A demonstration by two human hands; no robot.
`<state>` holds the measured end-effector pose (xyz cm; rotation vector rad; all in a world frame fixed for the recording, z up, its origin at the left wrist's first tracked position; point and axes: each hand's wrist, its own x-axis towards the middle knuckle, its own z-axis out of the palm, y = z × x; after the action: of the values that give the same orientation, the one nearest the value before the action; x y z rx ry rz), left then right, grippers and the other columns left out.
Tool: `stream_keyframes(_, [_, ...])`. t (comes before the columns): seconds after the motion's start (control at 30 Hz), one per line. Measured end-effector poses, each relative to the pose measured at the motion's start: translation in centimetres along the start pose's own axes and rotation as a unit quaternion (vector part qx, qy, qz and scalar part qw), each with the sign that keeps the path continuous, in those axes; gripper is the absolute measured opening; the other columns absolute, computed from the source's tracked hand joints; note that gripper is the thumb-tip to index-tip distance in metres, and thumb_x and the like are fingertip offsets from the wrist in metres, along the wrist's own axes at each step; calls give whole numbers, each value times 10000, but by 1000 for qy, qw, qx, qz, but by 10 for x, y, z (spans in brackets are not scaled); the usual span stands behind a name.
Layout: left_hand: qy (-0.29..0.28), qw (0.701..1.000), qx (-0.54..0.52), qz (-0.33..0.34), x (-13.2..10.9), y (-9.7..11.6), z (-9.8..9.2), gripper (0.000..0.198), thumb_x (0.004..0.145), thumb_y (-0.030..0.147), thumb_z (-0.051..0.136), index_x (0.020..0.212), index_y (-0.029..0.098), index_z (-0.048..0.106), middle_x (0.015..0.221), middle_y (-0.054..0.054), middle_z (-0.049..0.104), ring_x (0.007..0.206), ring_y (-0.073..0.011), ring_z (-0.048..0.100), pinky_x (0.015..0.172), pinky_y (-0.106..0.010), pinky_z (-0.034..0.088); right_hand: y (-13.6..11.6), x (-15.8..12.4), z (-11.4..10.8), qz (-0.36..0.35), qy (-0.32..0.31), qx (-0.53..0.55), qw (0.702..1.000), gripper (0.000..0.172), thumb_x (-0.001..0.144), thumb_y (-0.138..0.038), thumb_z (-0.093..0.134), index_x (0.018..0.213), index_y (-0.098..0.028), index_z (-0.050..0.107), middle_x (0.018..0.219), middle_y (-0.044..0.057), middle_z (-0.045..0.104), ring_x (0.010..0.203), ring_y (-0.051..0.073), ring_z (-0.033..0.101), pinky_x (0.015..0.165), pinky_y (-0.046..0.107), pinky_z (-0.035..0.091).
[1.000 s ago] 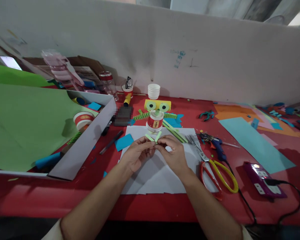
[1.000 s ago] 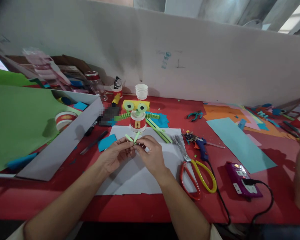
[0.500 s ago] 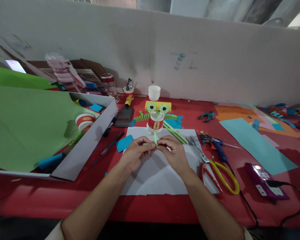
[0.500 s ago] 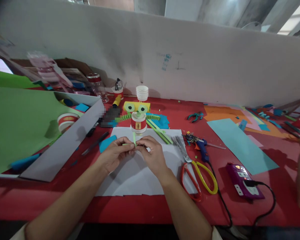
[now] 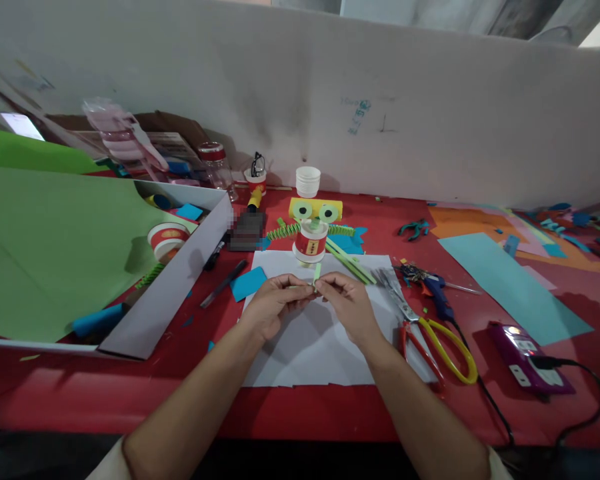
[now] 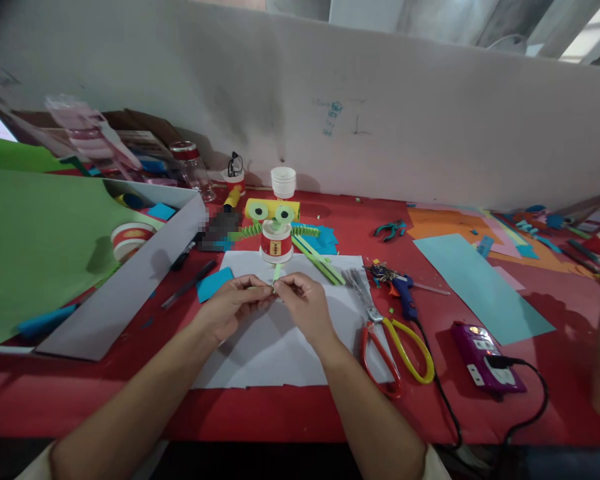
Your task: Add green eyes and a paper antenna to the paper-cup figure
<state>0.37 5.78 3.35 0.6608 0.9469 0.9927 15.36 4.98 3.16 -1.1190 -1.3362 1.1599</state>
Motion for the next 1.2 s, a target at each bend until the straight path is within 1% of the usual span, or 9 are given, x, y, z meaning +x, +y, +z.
stream_keyframes(0.13, [-5, 1000, -11, -6, 0, -1, -2, 230, 530, 182, 847, 604, 141, 633, 652, -29, 693, 672, -122, 647, 635, -212, 457, 0, 0, 1, 0, 5, 0, 1000, 132, 784, -312, 626, 727, -200, 667, 681, -5, 615, 652, 140, 524, 613, 259, 432])
stream_keyframes(0.37, [-22, 999, -24, 30, 3, -1, -3, 207, 573, 167, 814, 586, 145, 608, 599, -2, 655, 561, -81, 576, 589, -198, 444, 2, 0, 0, 22, 1, 52, 998, 187, 836, -323, 565, 795, -198, 698, 713, 17, 637, 699, 154, 581, 631, 264, 464])
stream_keyframes(0.5, [-1, 997, -69, 16, 4, 1, -4, 252, 538, 133, 821, 700, 150, 628, 612, 10, 648, 537, -74, 569, 543, -179, 436, 1, -3, -1, -78, -8, -64, 995, 171, 777, -266, 662, 940, -234, 702, 867, 34, 644, 738, 157, 587, 622, 263, 469])
stream_keyframes(0.6, [-3, 996, -86, -12, 5, 2, -5, 312, 535, 90, 811, 782, 154, 632, 626, 18, 644, 537, -72, 582, 544, -172, 452, 0, -4, 1, -158, 15, -136, 978, 145, 755, -235, 696, 898, -249, 715, 850, 28, 620, 693, 148, 566, 613, 271, 471])
stream_keyframes(0.67, [-13, 996, -90, -26, 5, 1, -6, 315, 541, 72, 805, 794, 148, 632, 638, 15, 647, 549, -70, 593, 553, -166, 461, -1, -5, 3, -176, 35, -144, 973, 92, 761, -221, 692, 843, -251, 721, 809, 25, 613, 689, 153, 566, 613, 277, 474])
stream_keyframes(0.77, [-21, 995, -91, -35, 5, 1, -7, 345, 535, 67, 809, 818, 148, 628, 632, 10, 656, 555, -76, 607, 556, -166, 468, -3, -5, 3, -172, 42, -130, 976, 61, 756, -209, 702, 786, -255, 728, 774, 23, 621, 706, 168, 587, 620, 288, 476])
stream_keyframes(1.0, [-18, 998, -53, -7, 2, 3, -6, 448, 489, 95, 840, 859, 148, 594, 544, 7, 661, 510, -100, 601, 547, -192, 453, -4, -2, 0, -173, 20, -77, 982, 74, 726, -186, 731, 717, -259, 738, 728, 15, 636, 684, 170, 596, 633, 304, 477])
stream_keyframes(1.1, [-20, 998, -54, 3, 2, 4, -4, 467, 479, 115, 851, 862, 156, 586, 541, 13, 659, 504, -99, 593, 534, -191, 437, -3, -1, -1, -148, 14, -57, 987, 57, 716, -205, 741, 728, -261, 743, 737, 13, 637, 696, 167, 593, 630, 297, 477])
stream_keyframes(1.2, [-8, 998, -57, 27, 2, 3, -2, 440, 476, 145, 858, 832, 162, 598, 533, 30, 645, 488, -83, 572, 516, -181, 422, -2, 0, -2, -91, -6, -17, 996, 89, 697, -225, 751, 782, -247, 743, 773, 13, 640, 709, 158, 595, 623, 281, 478])
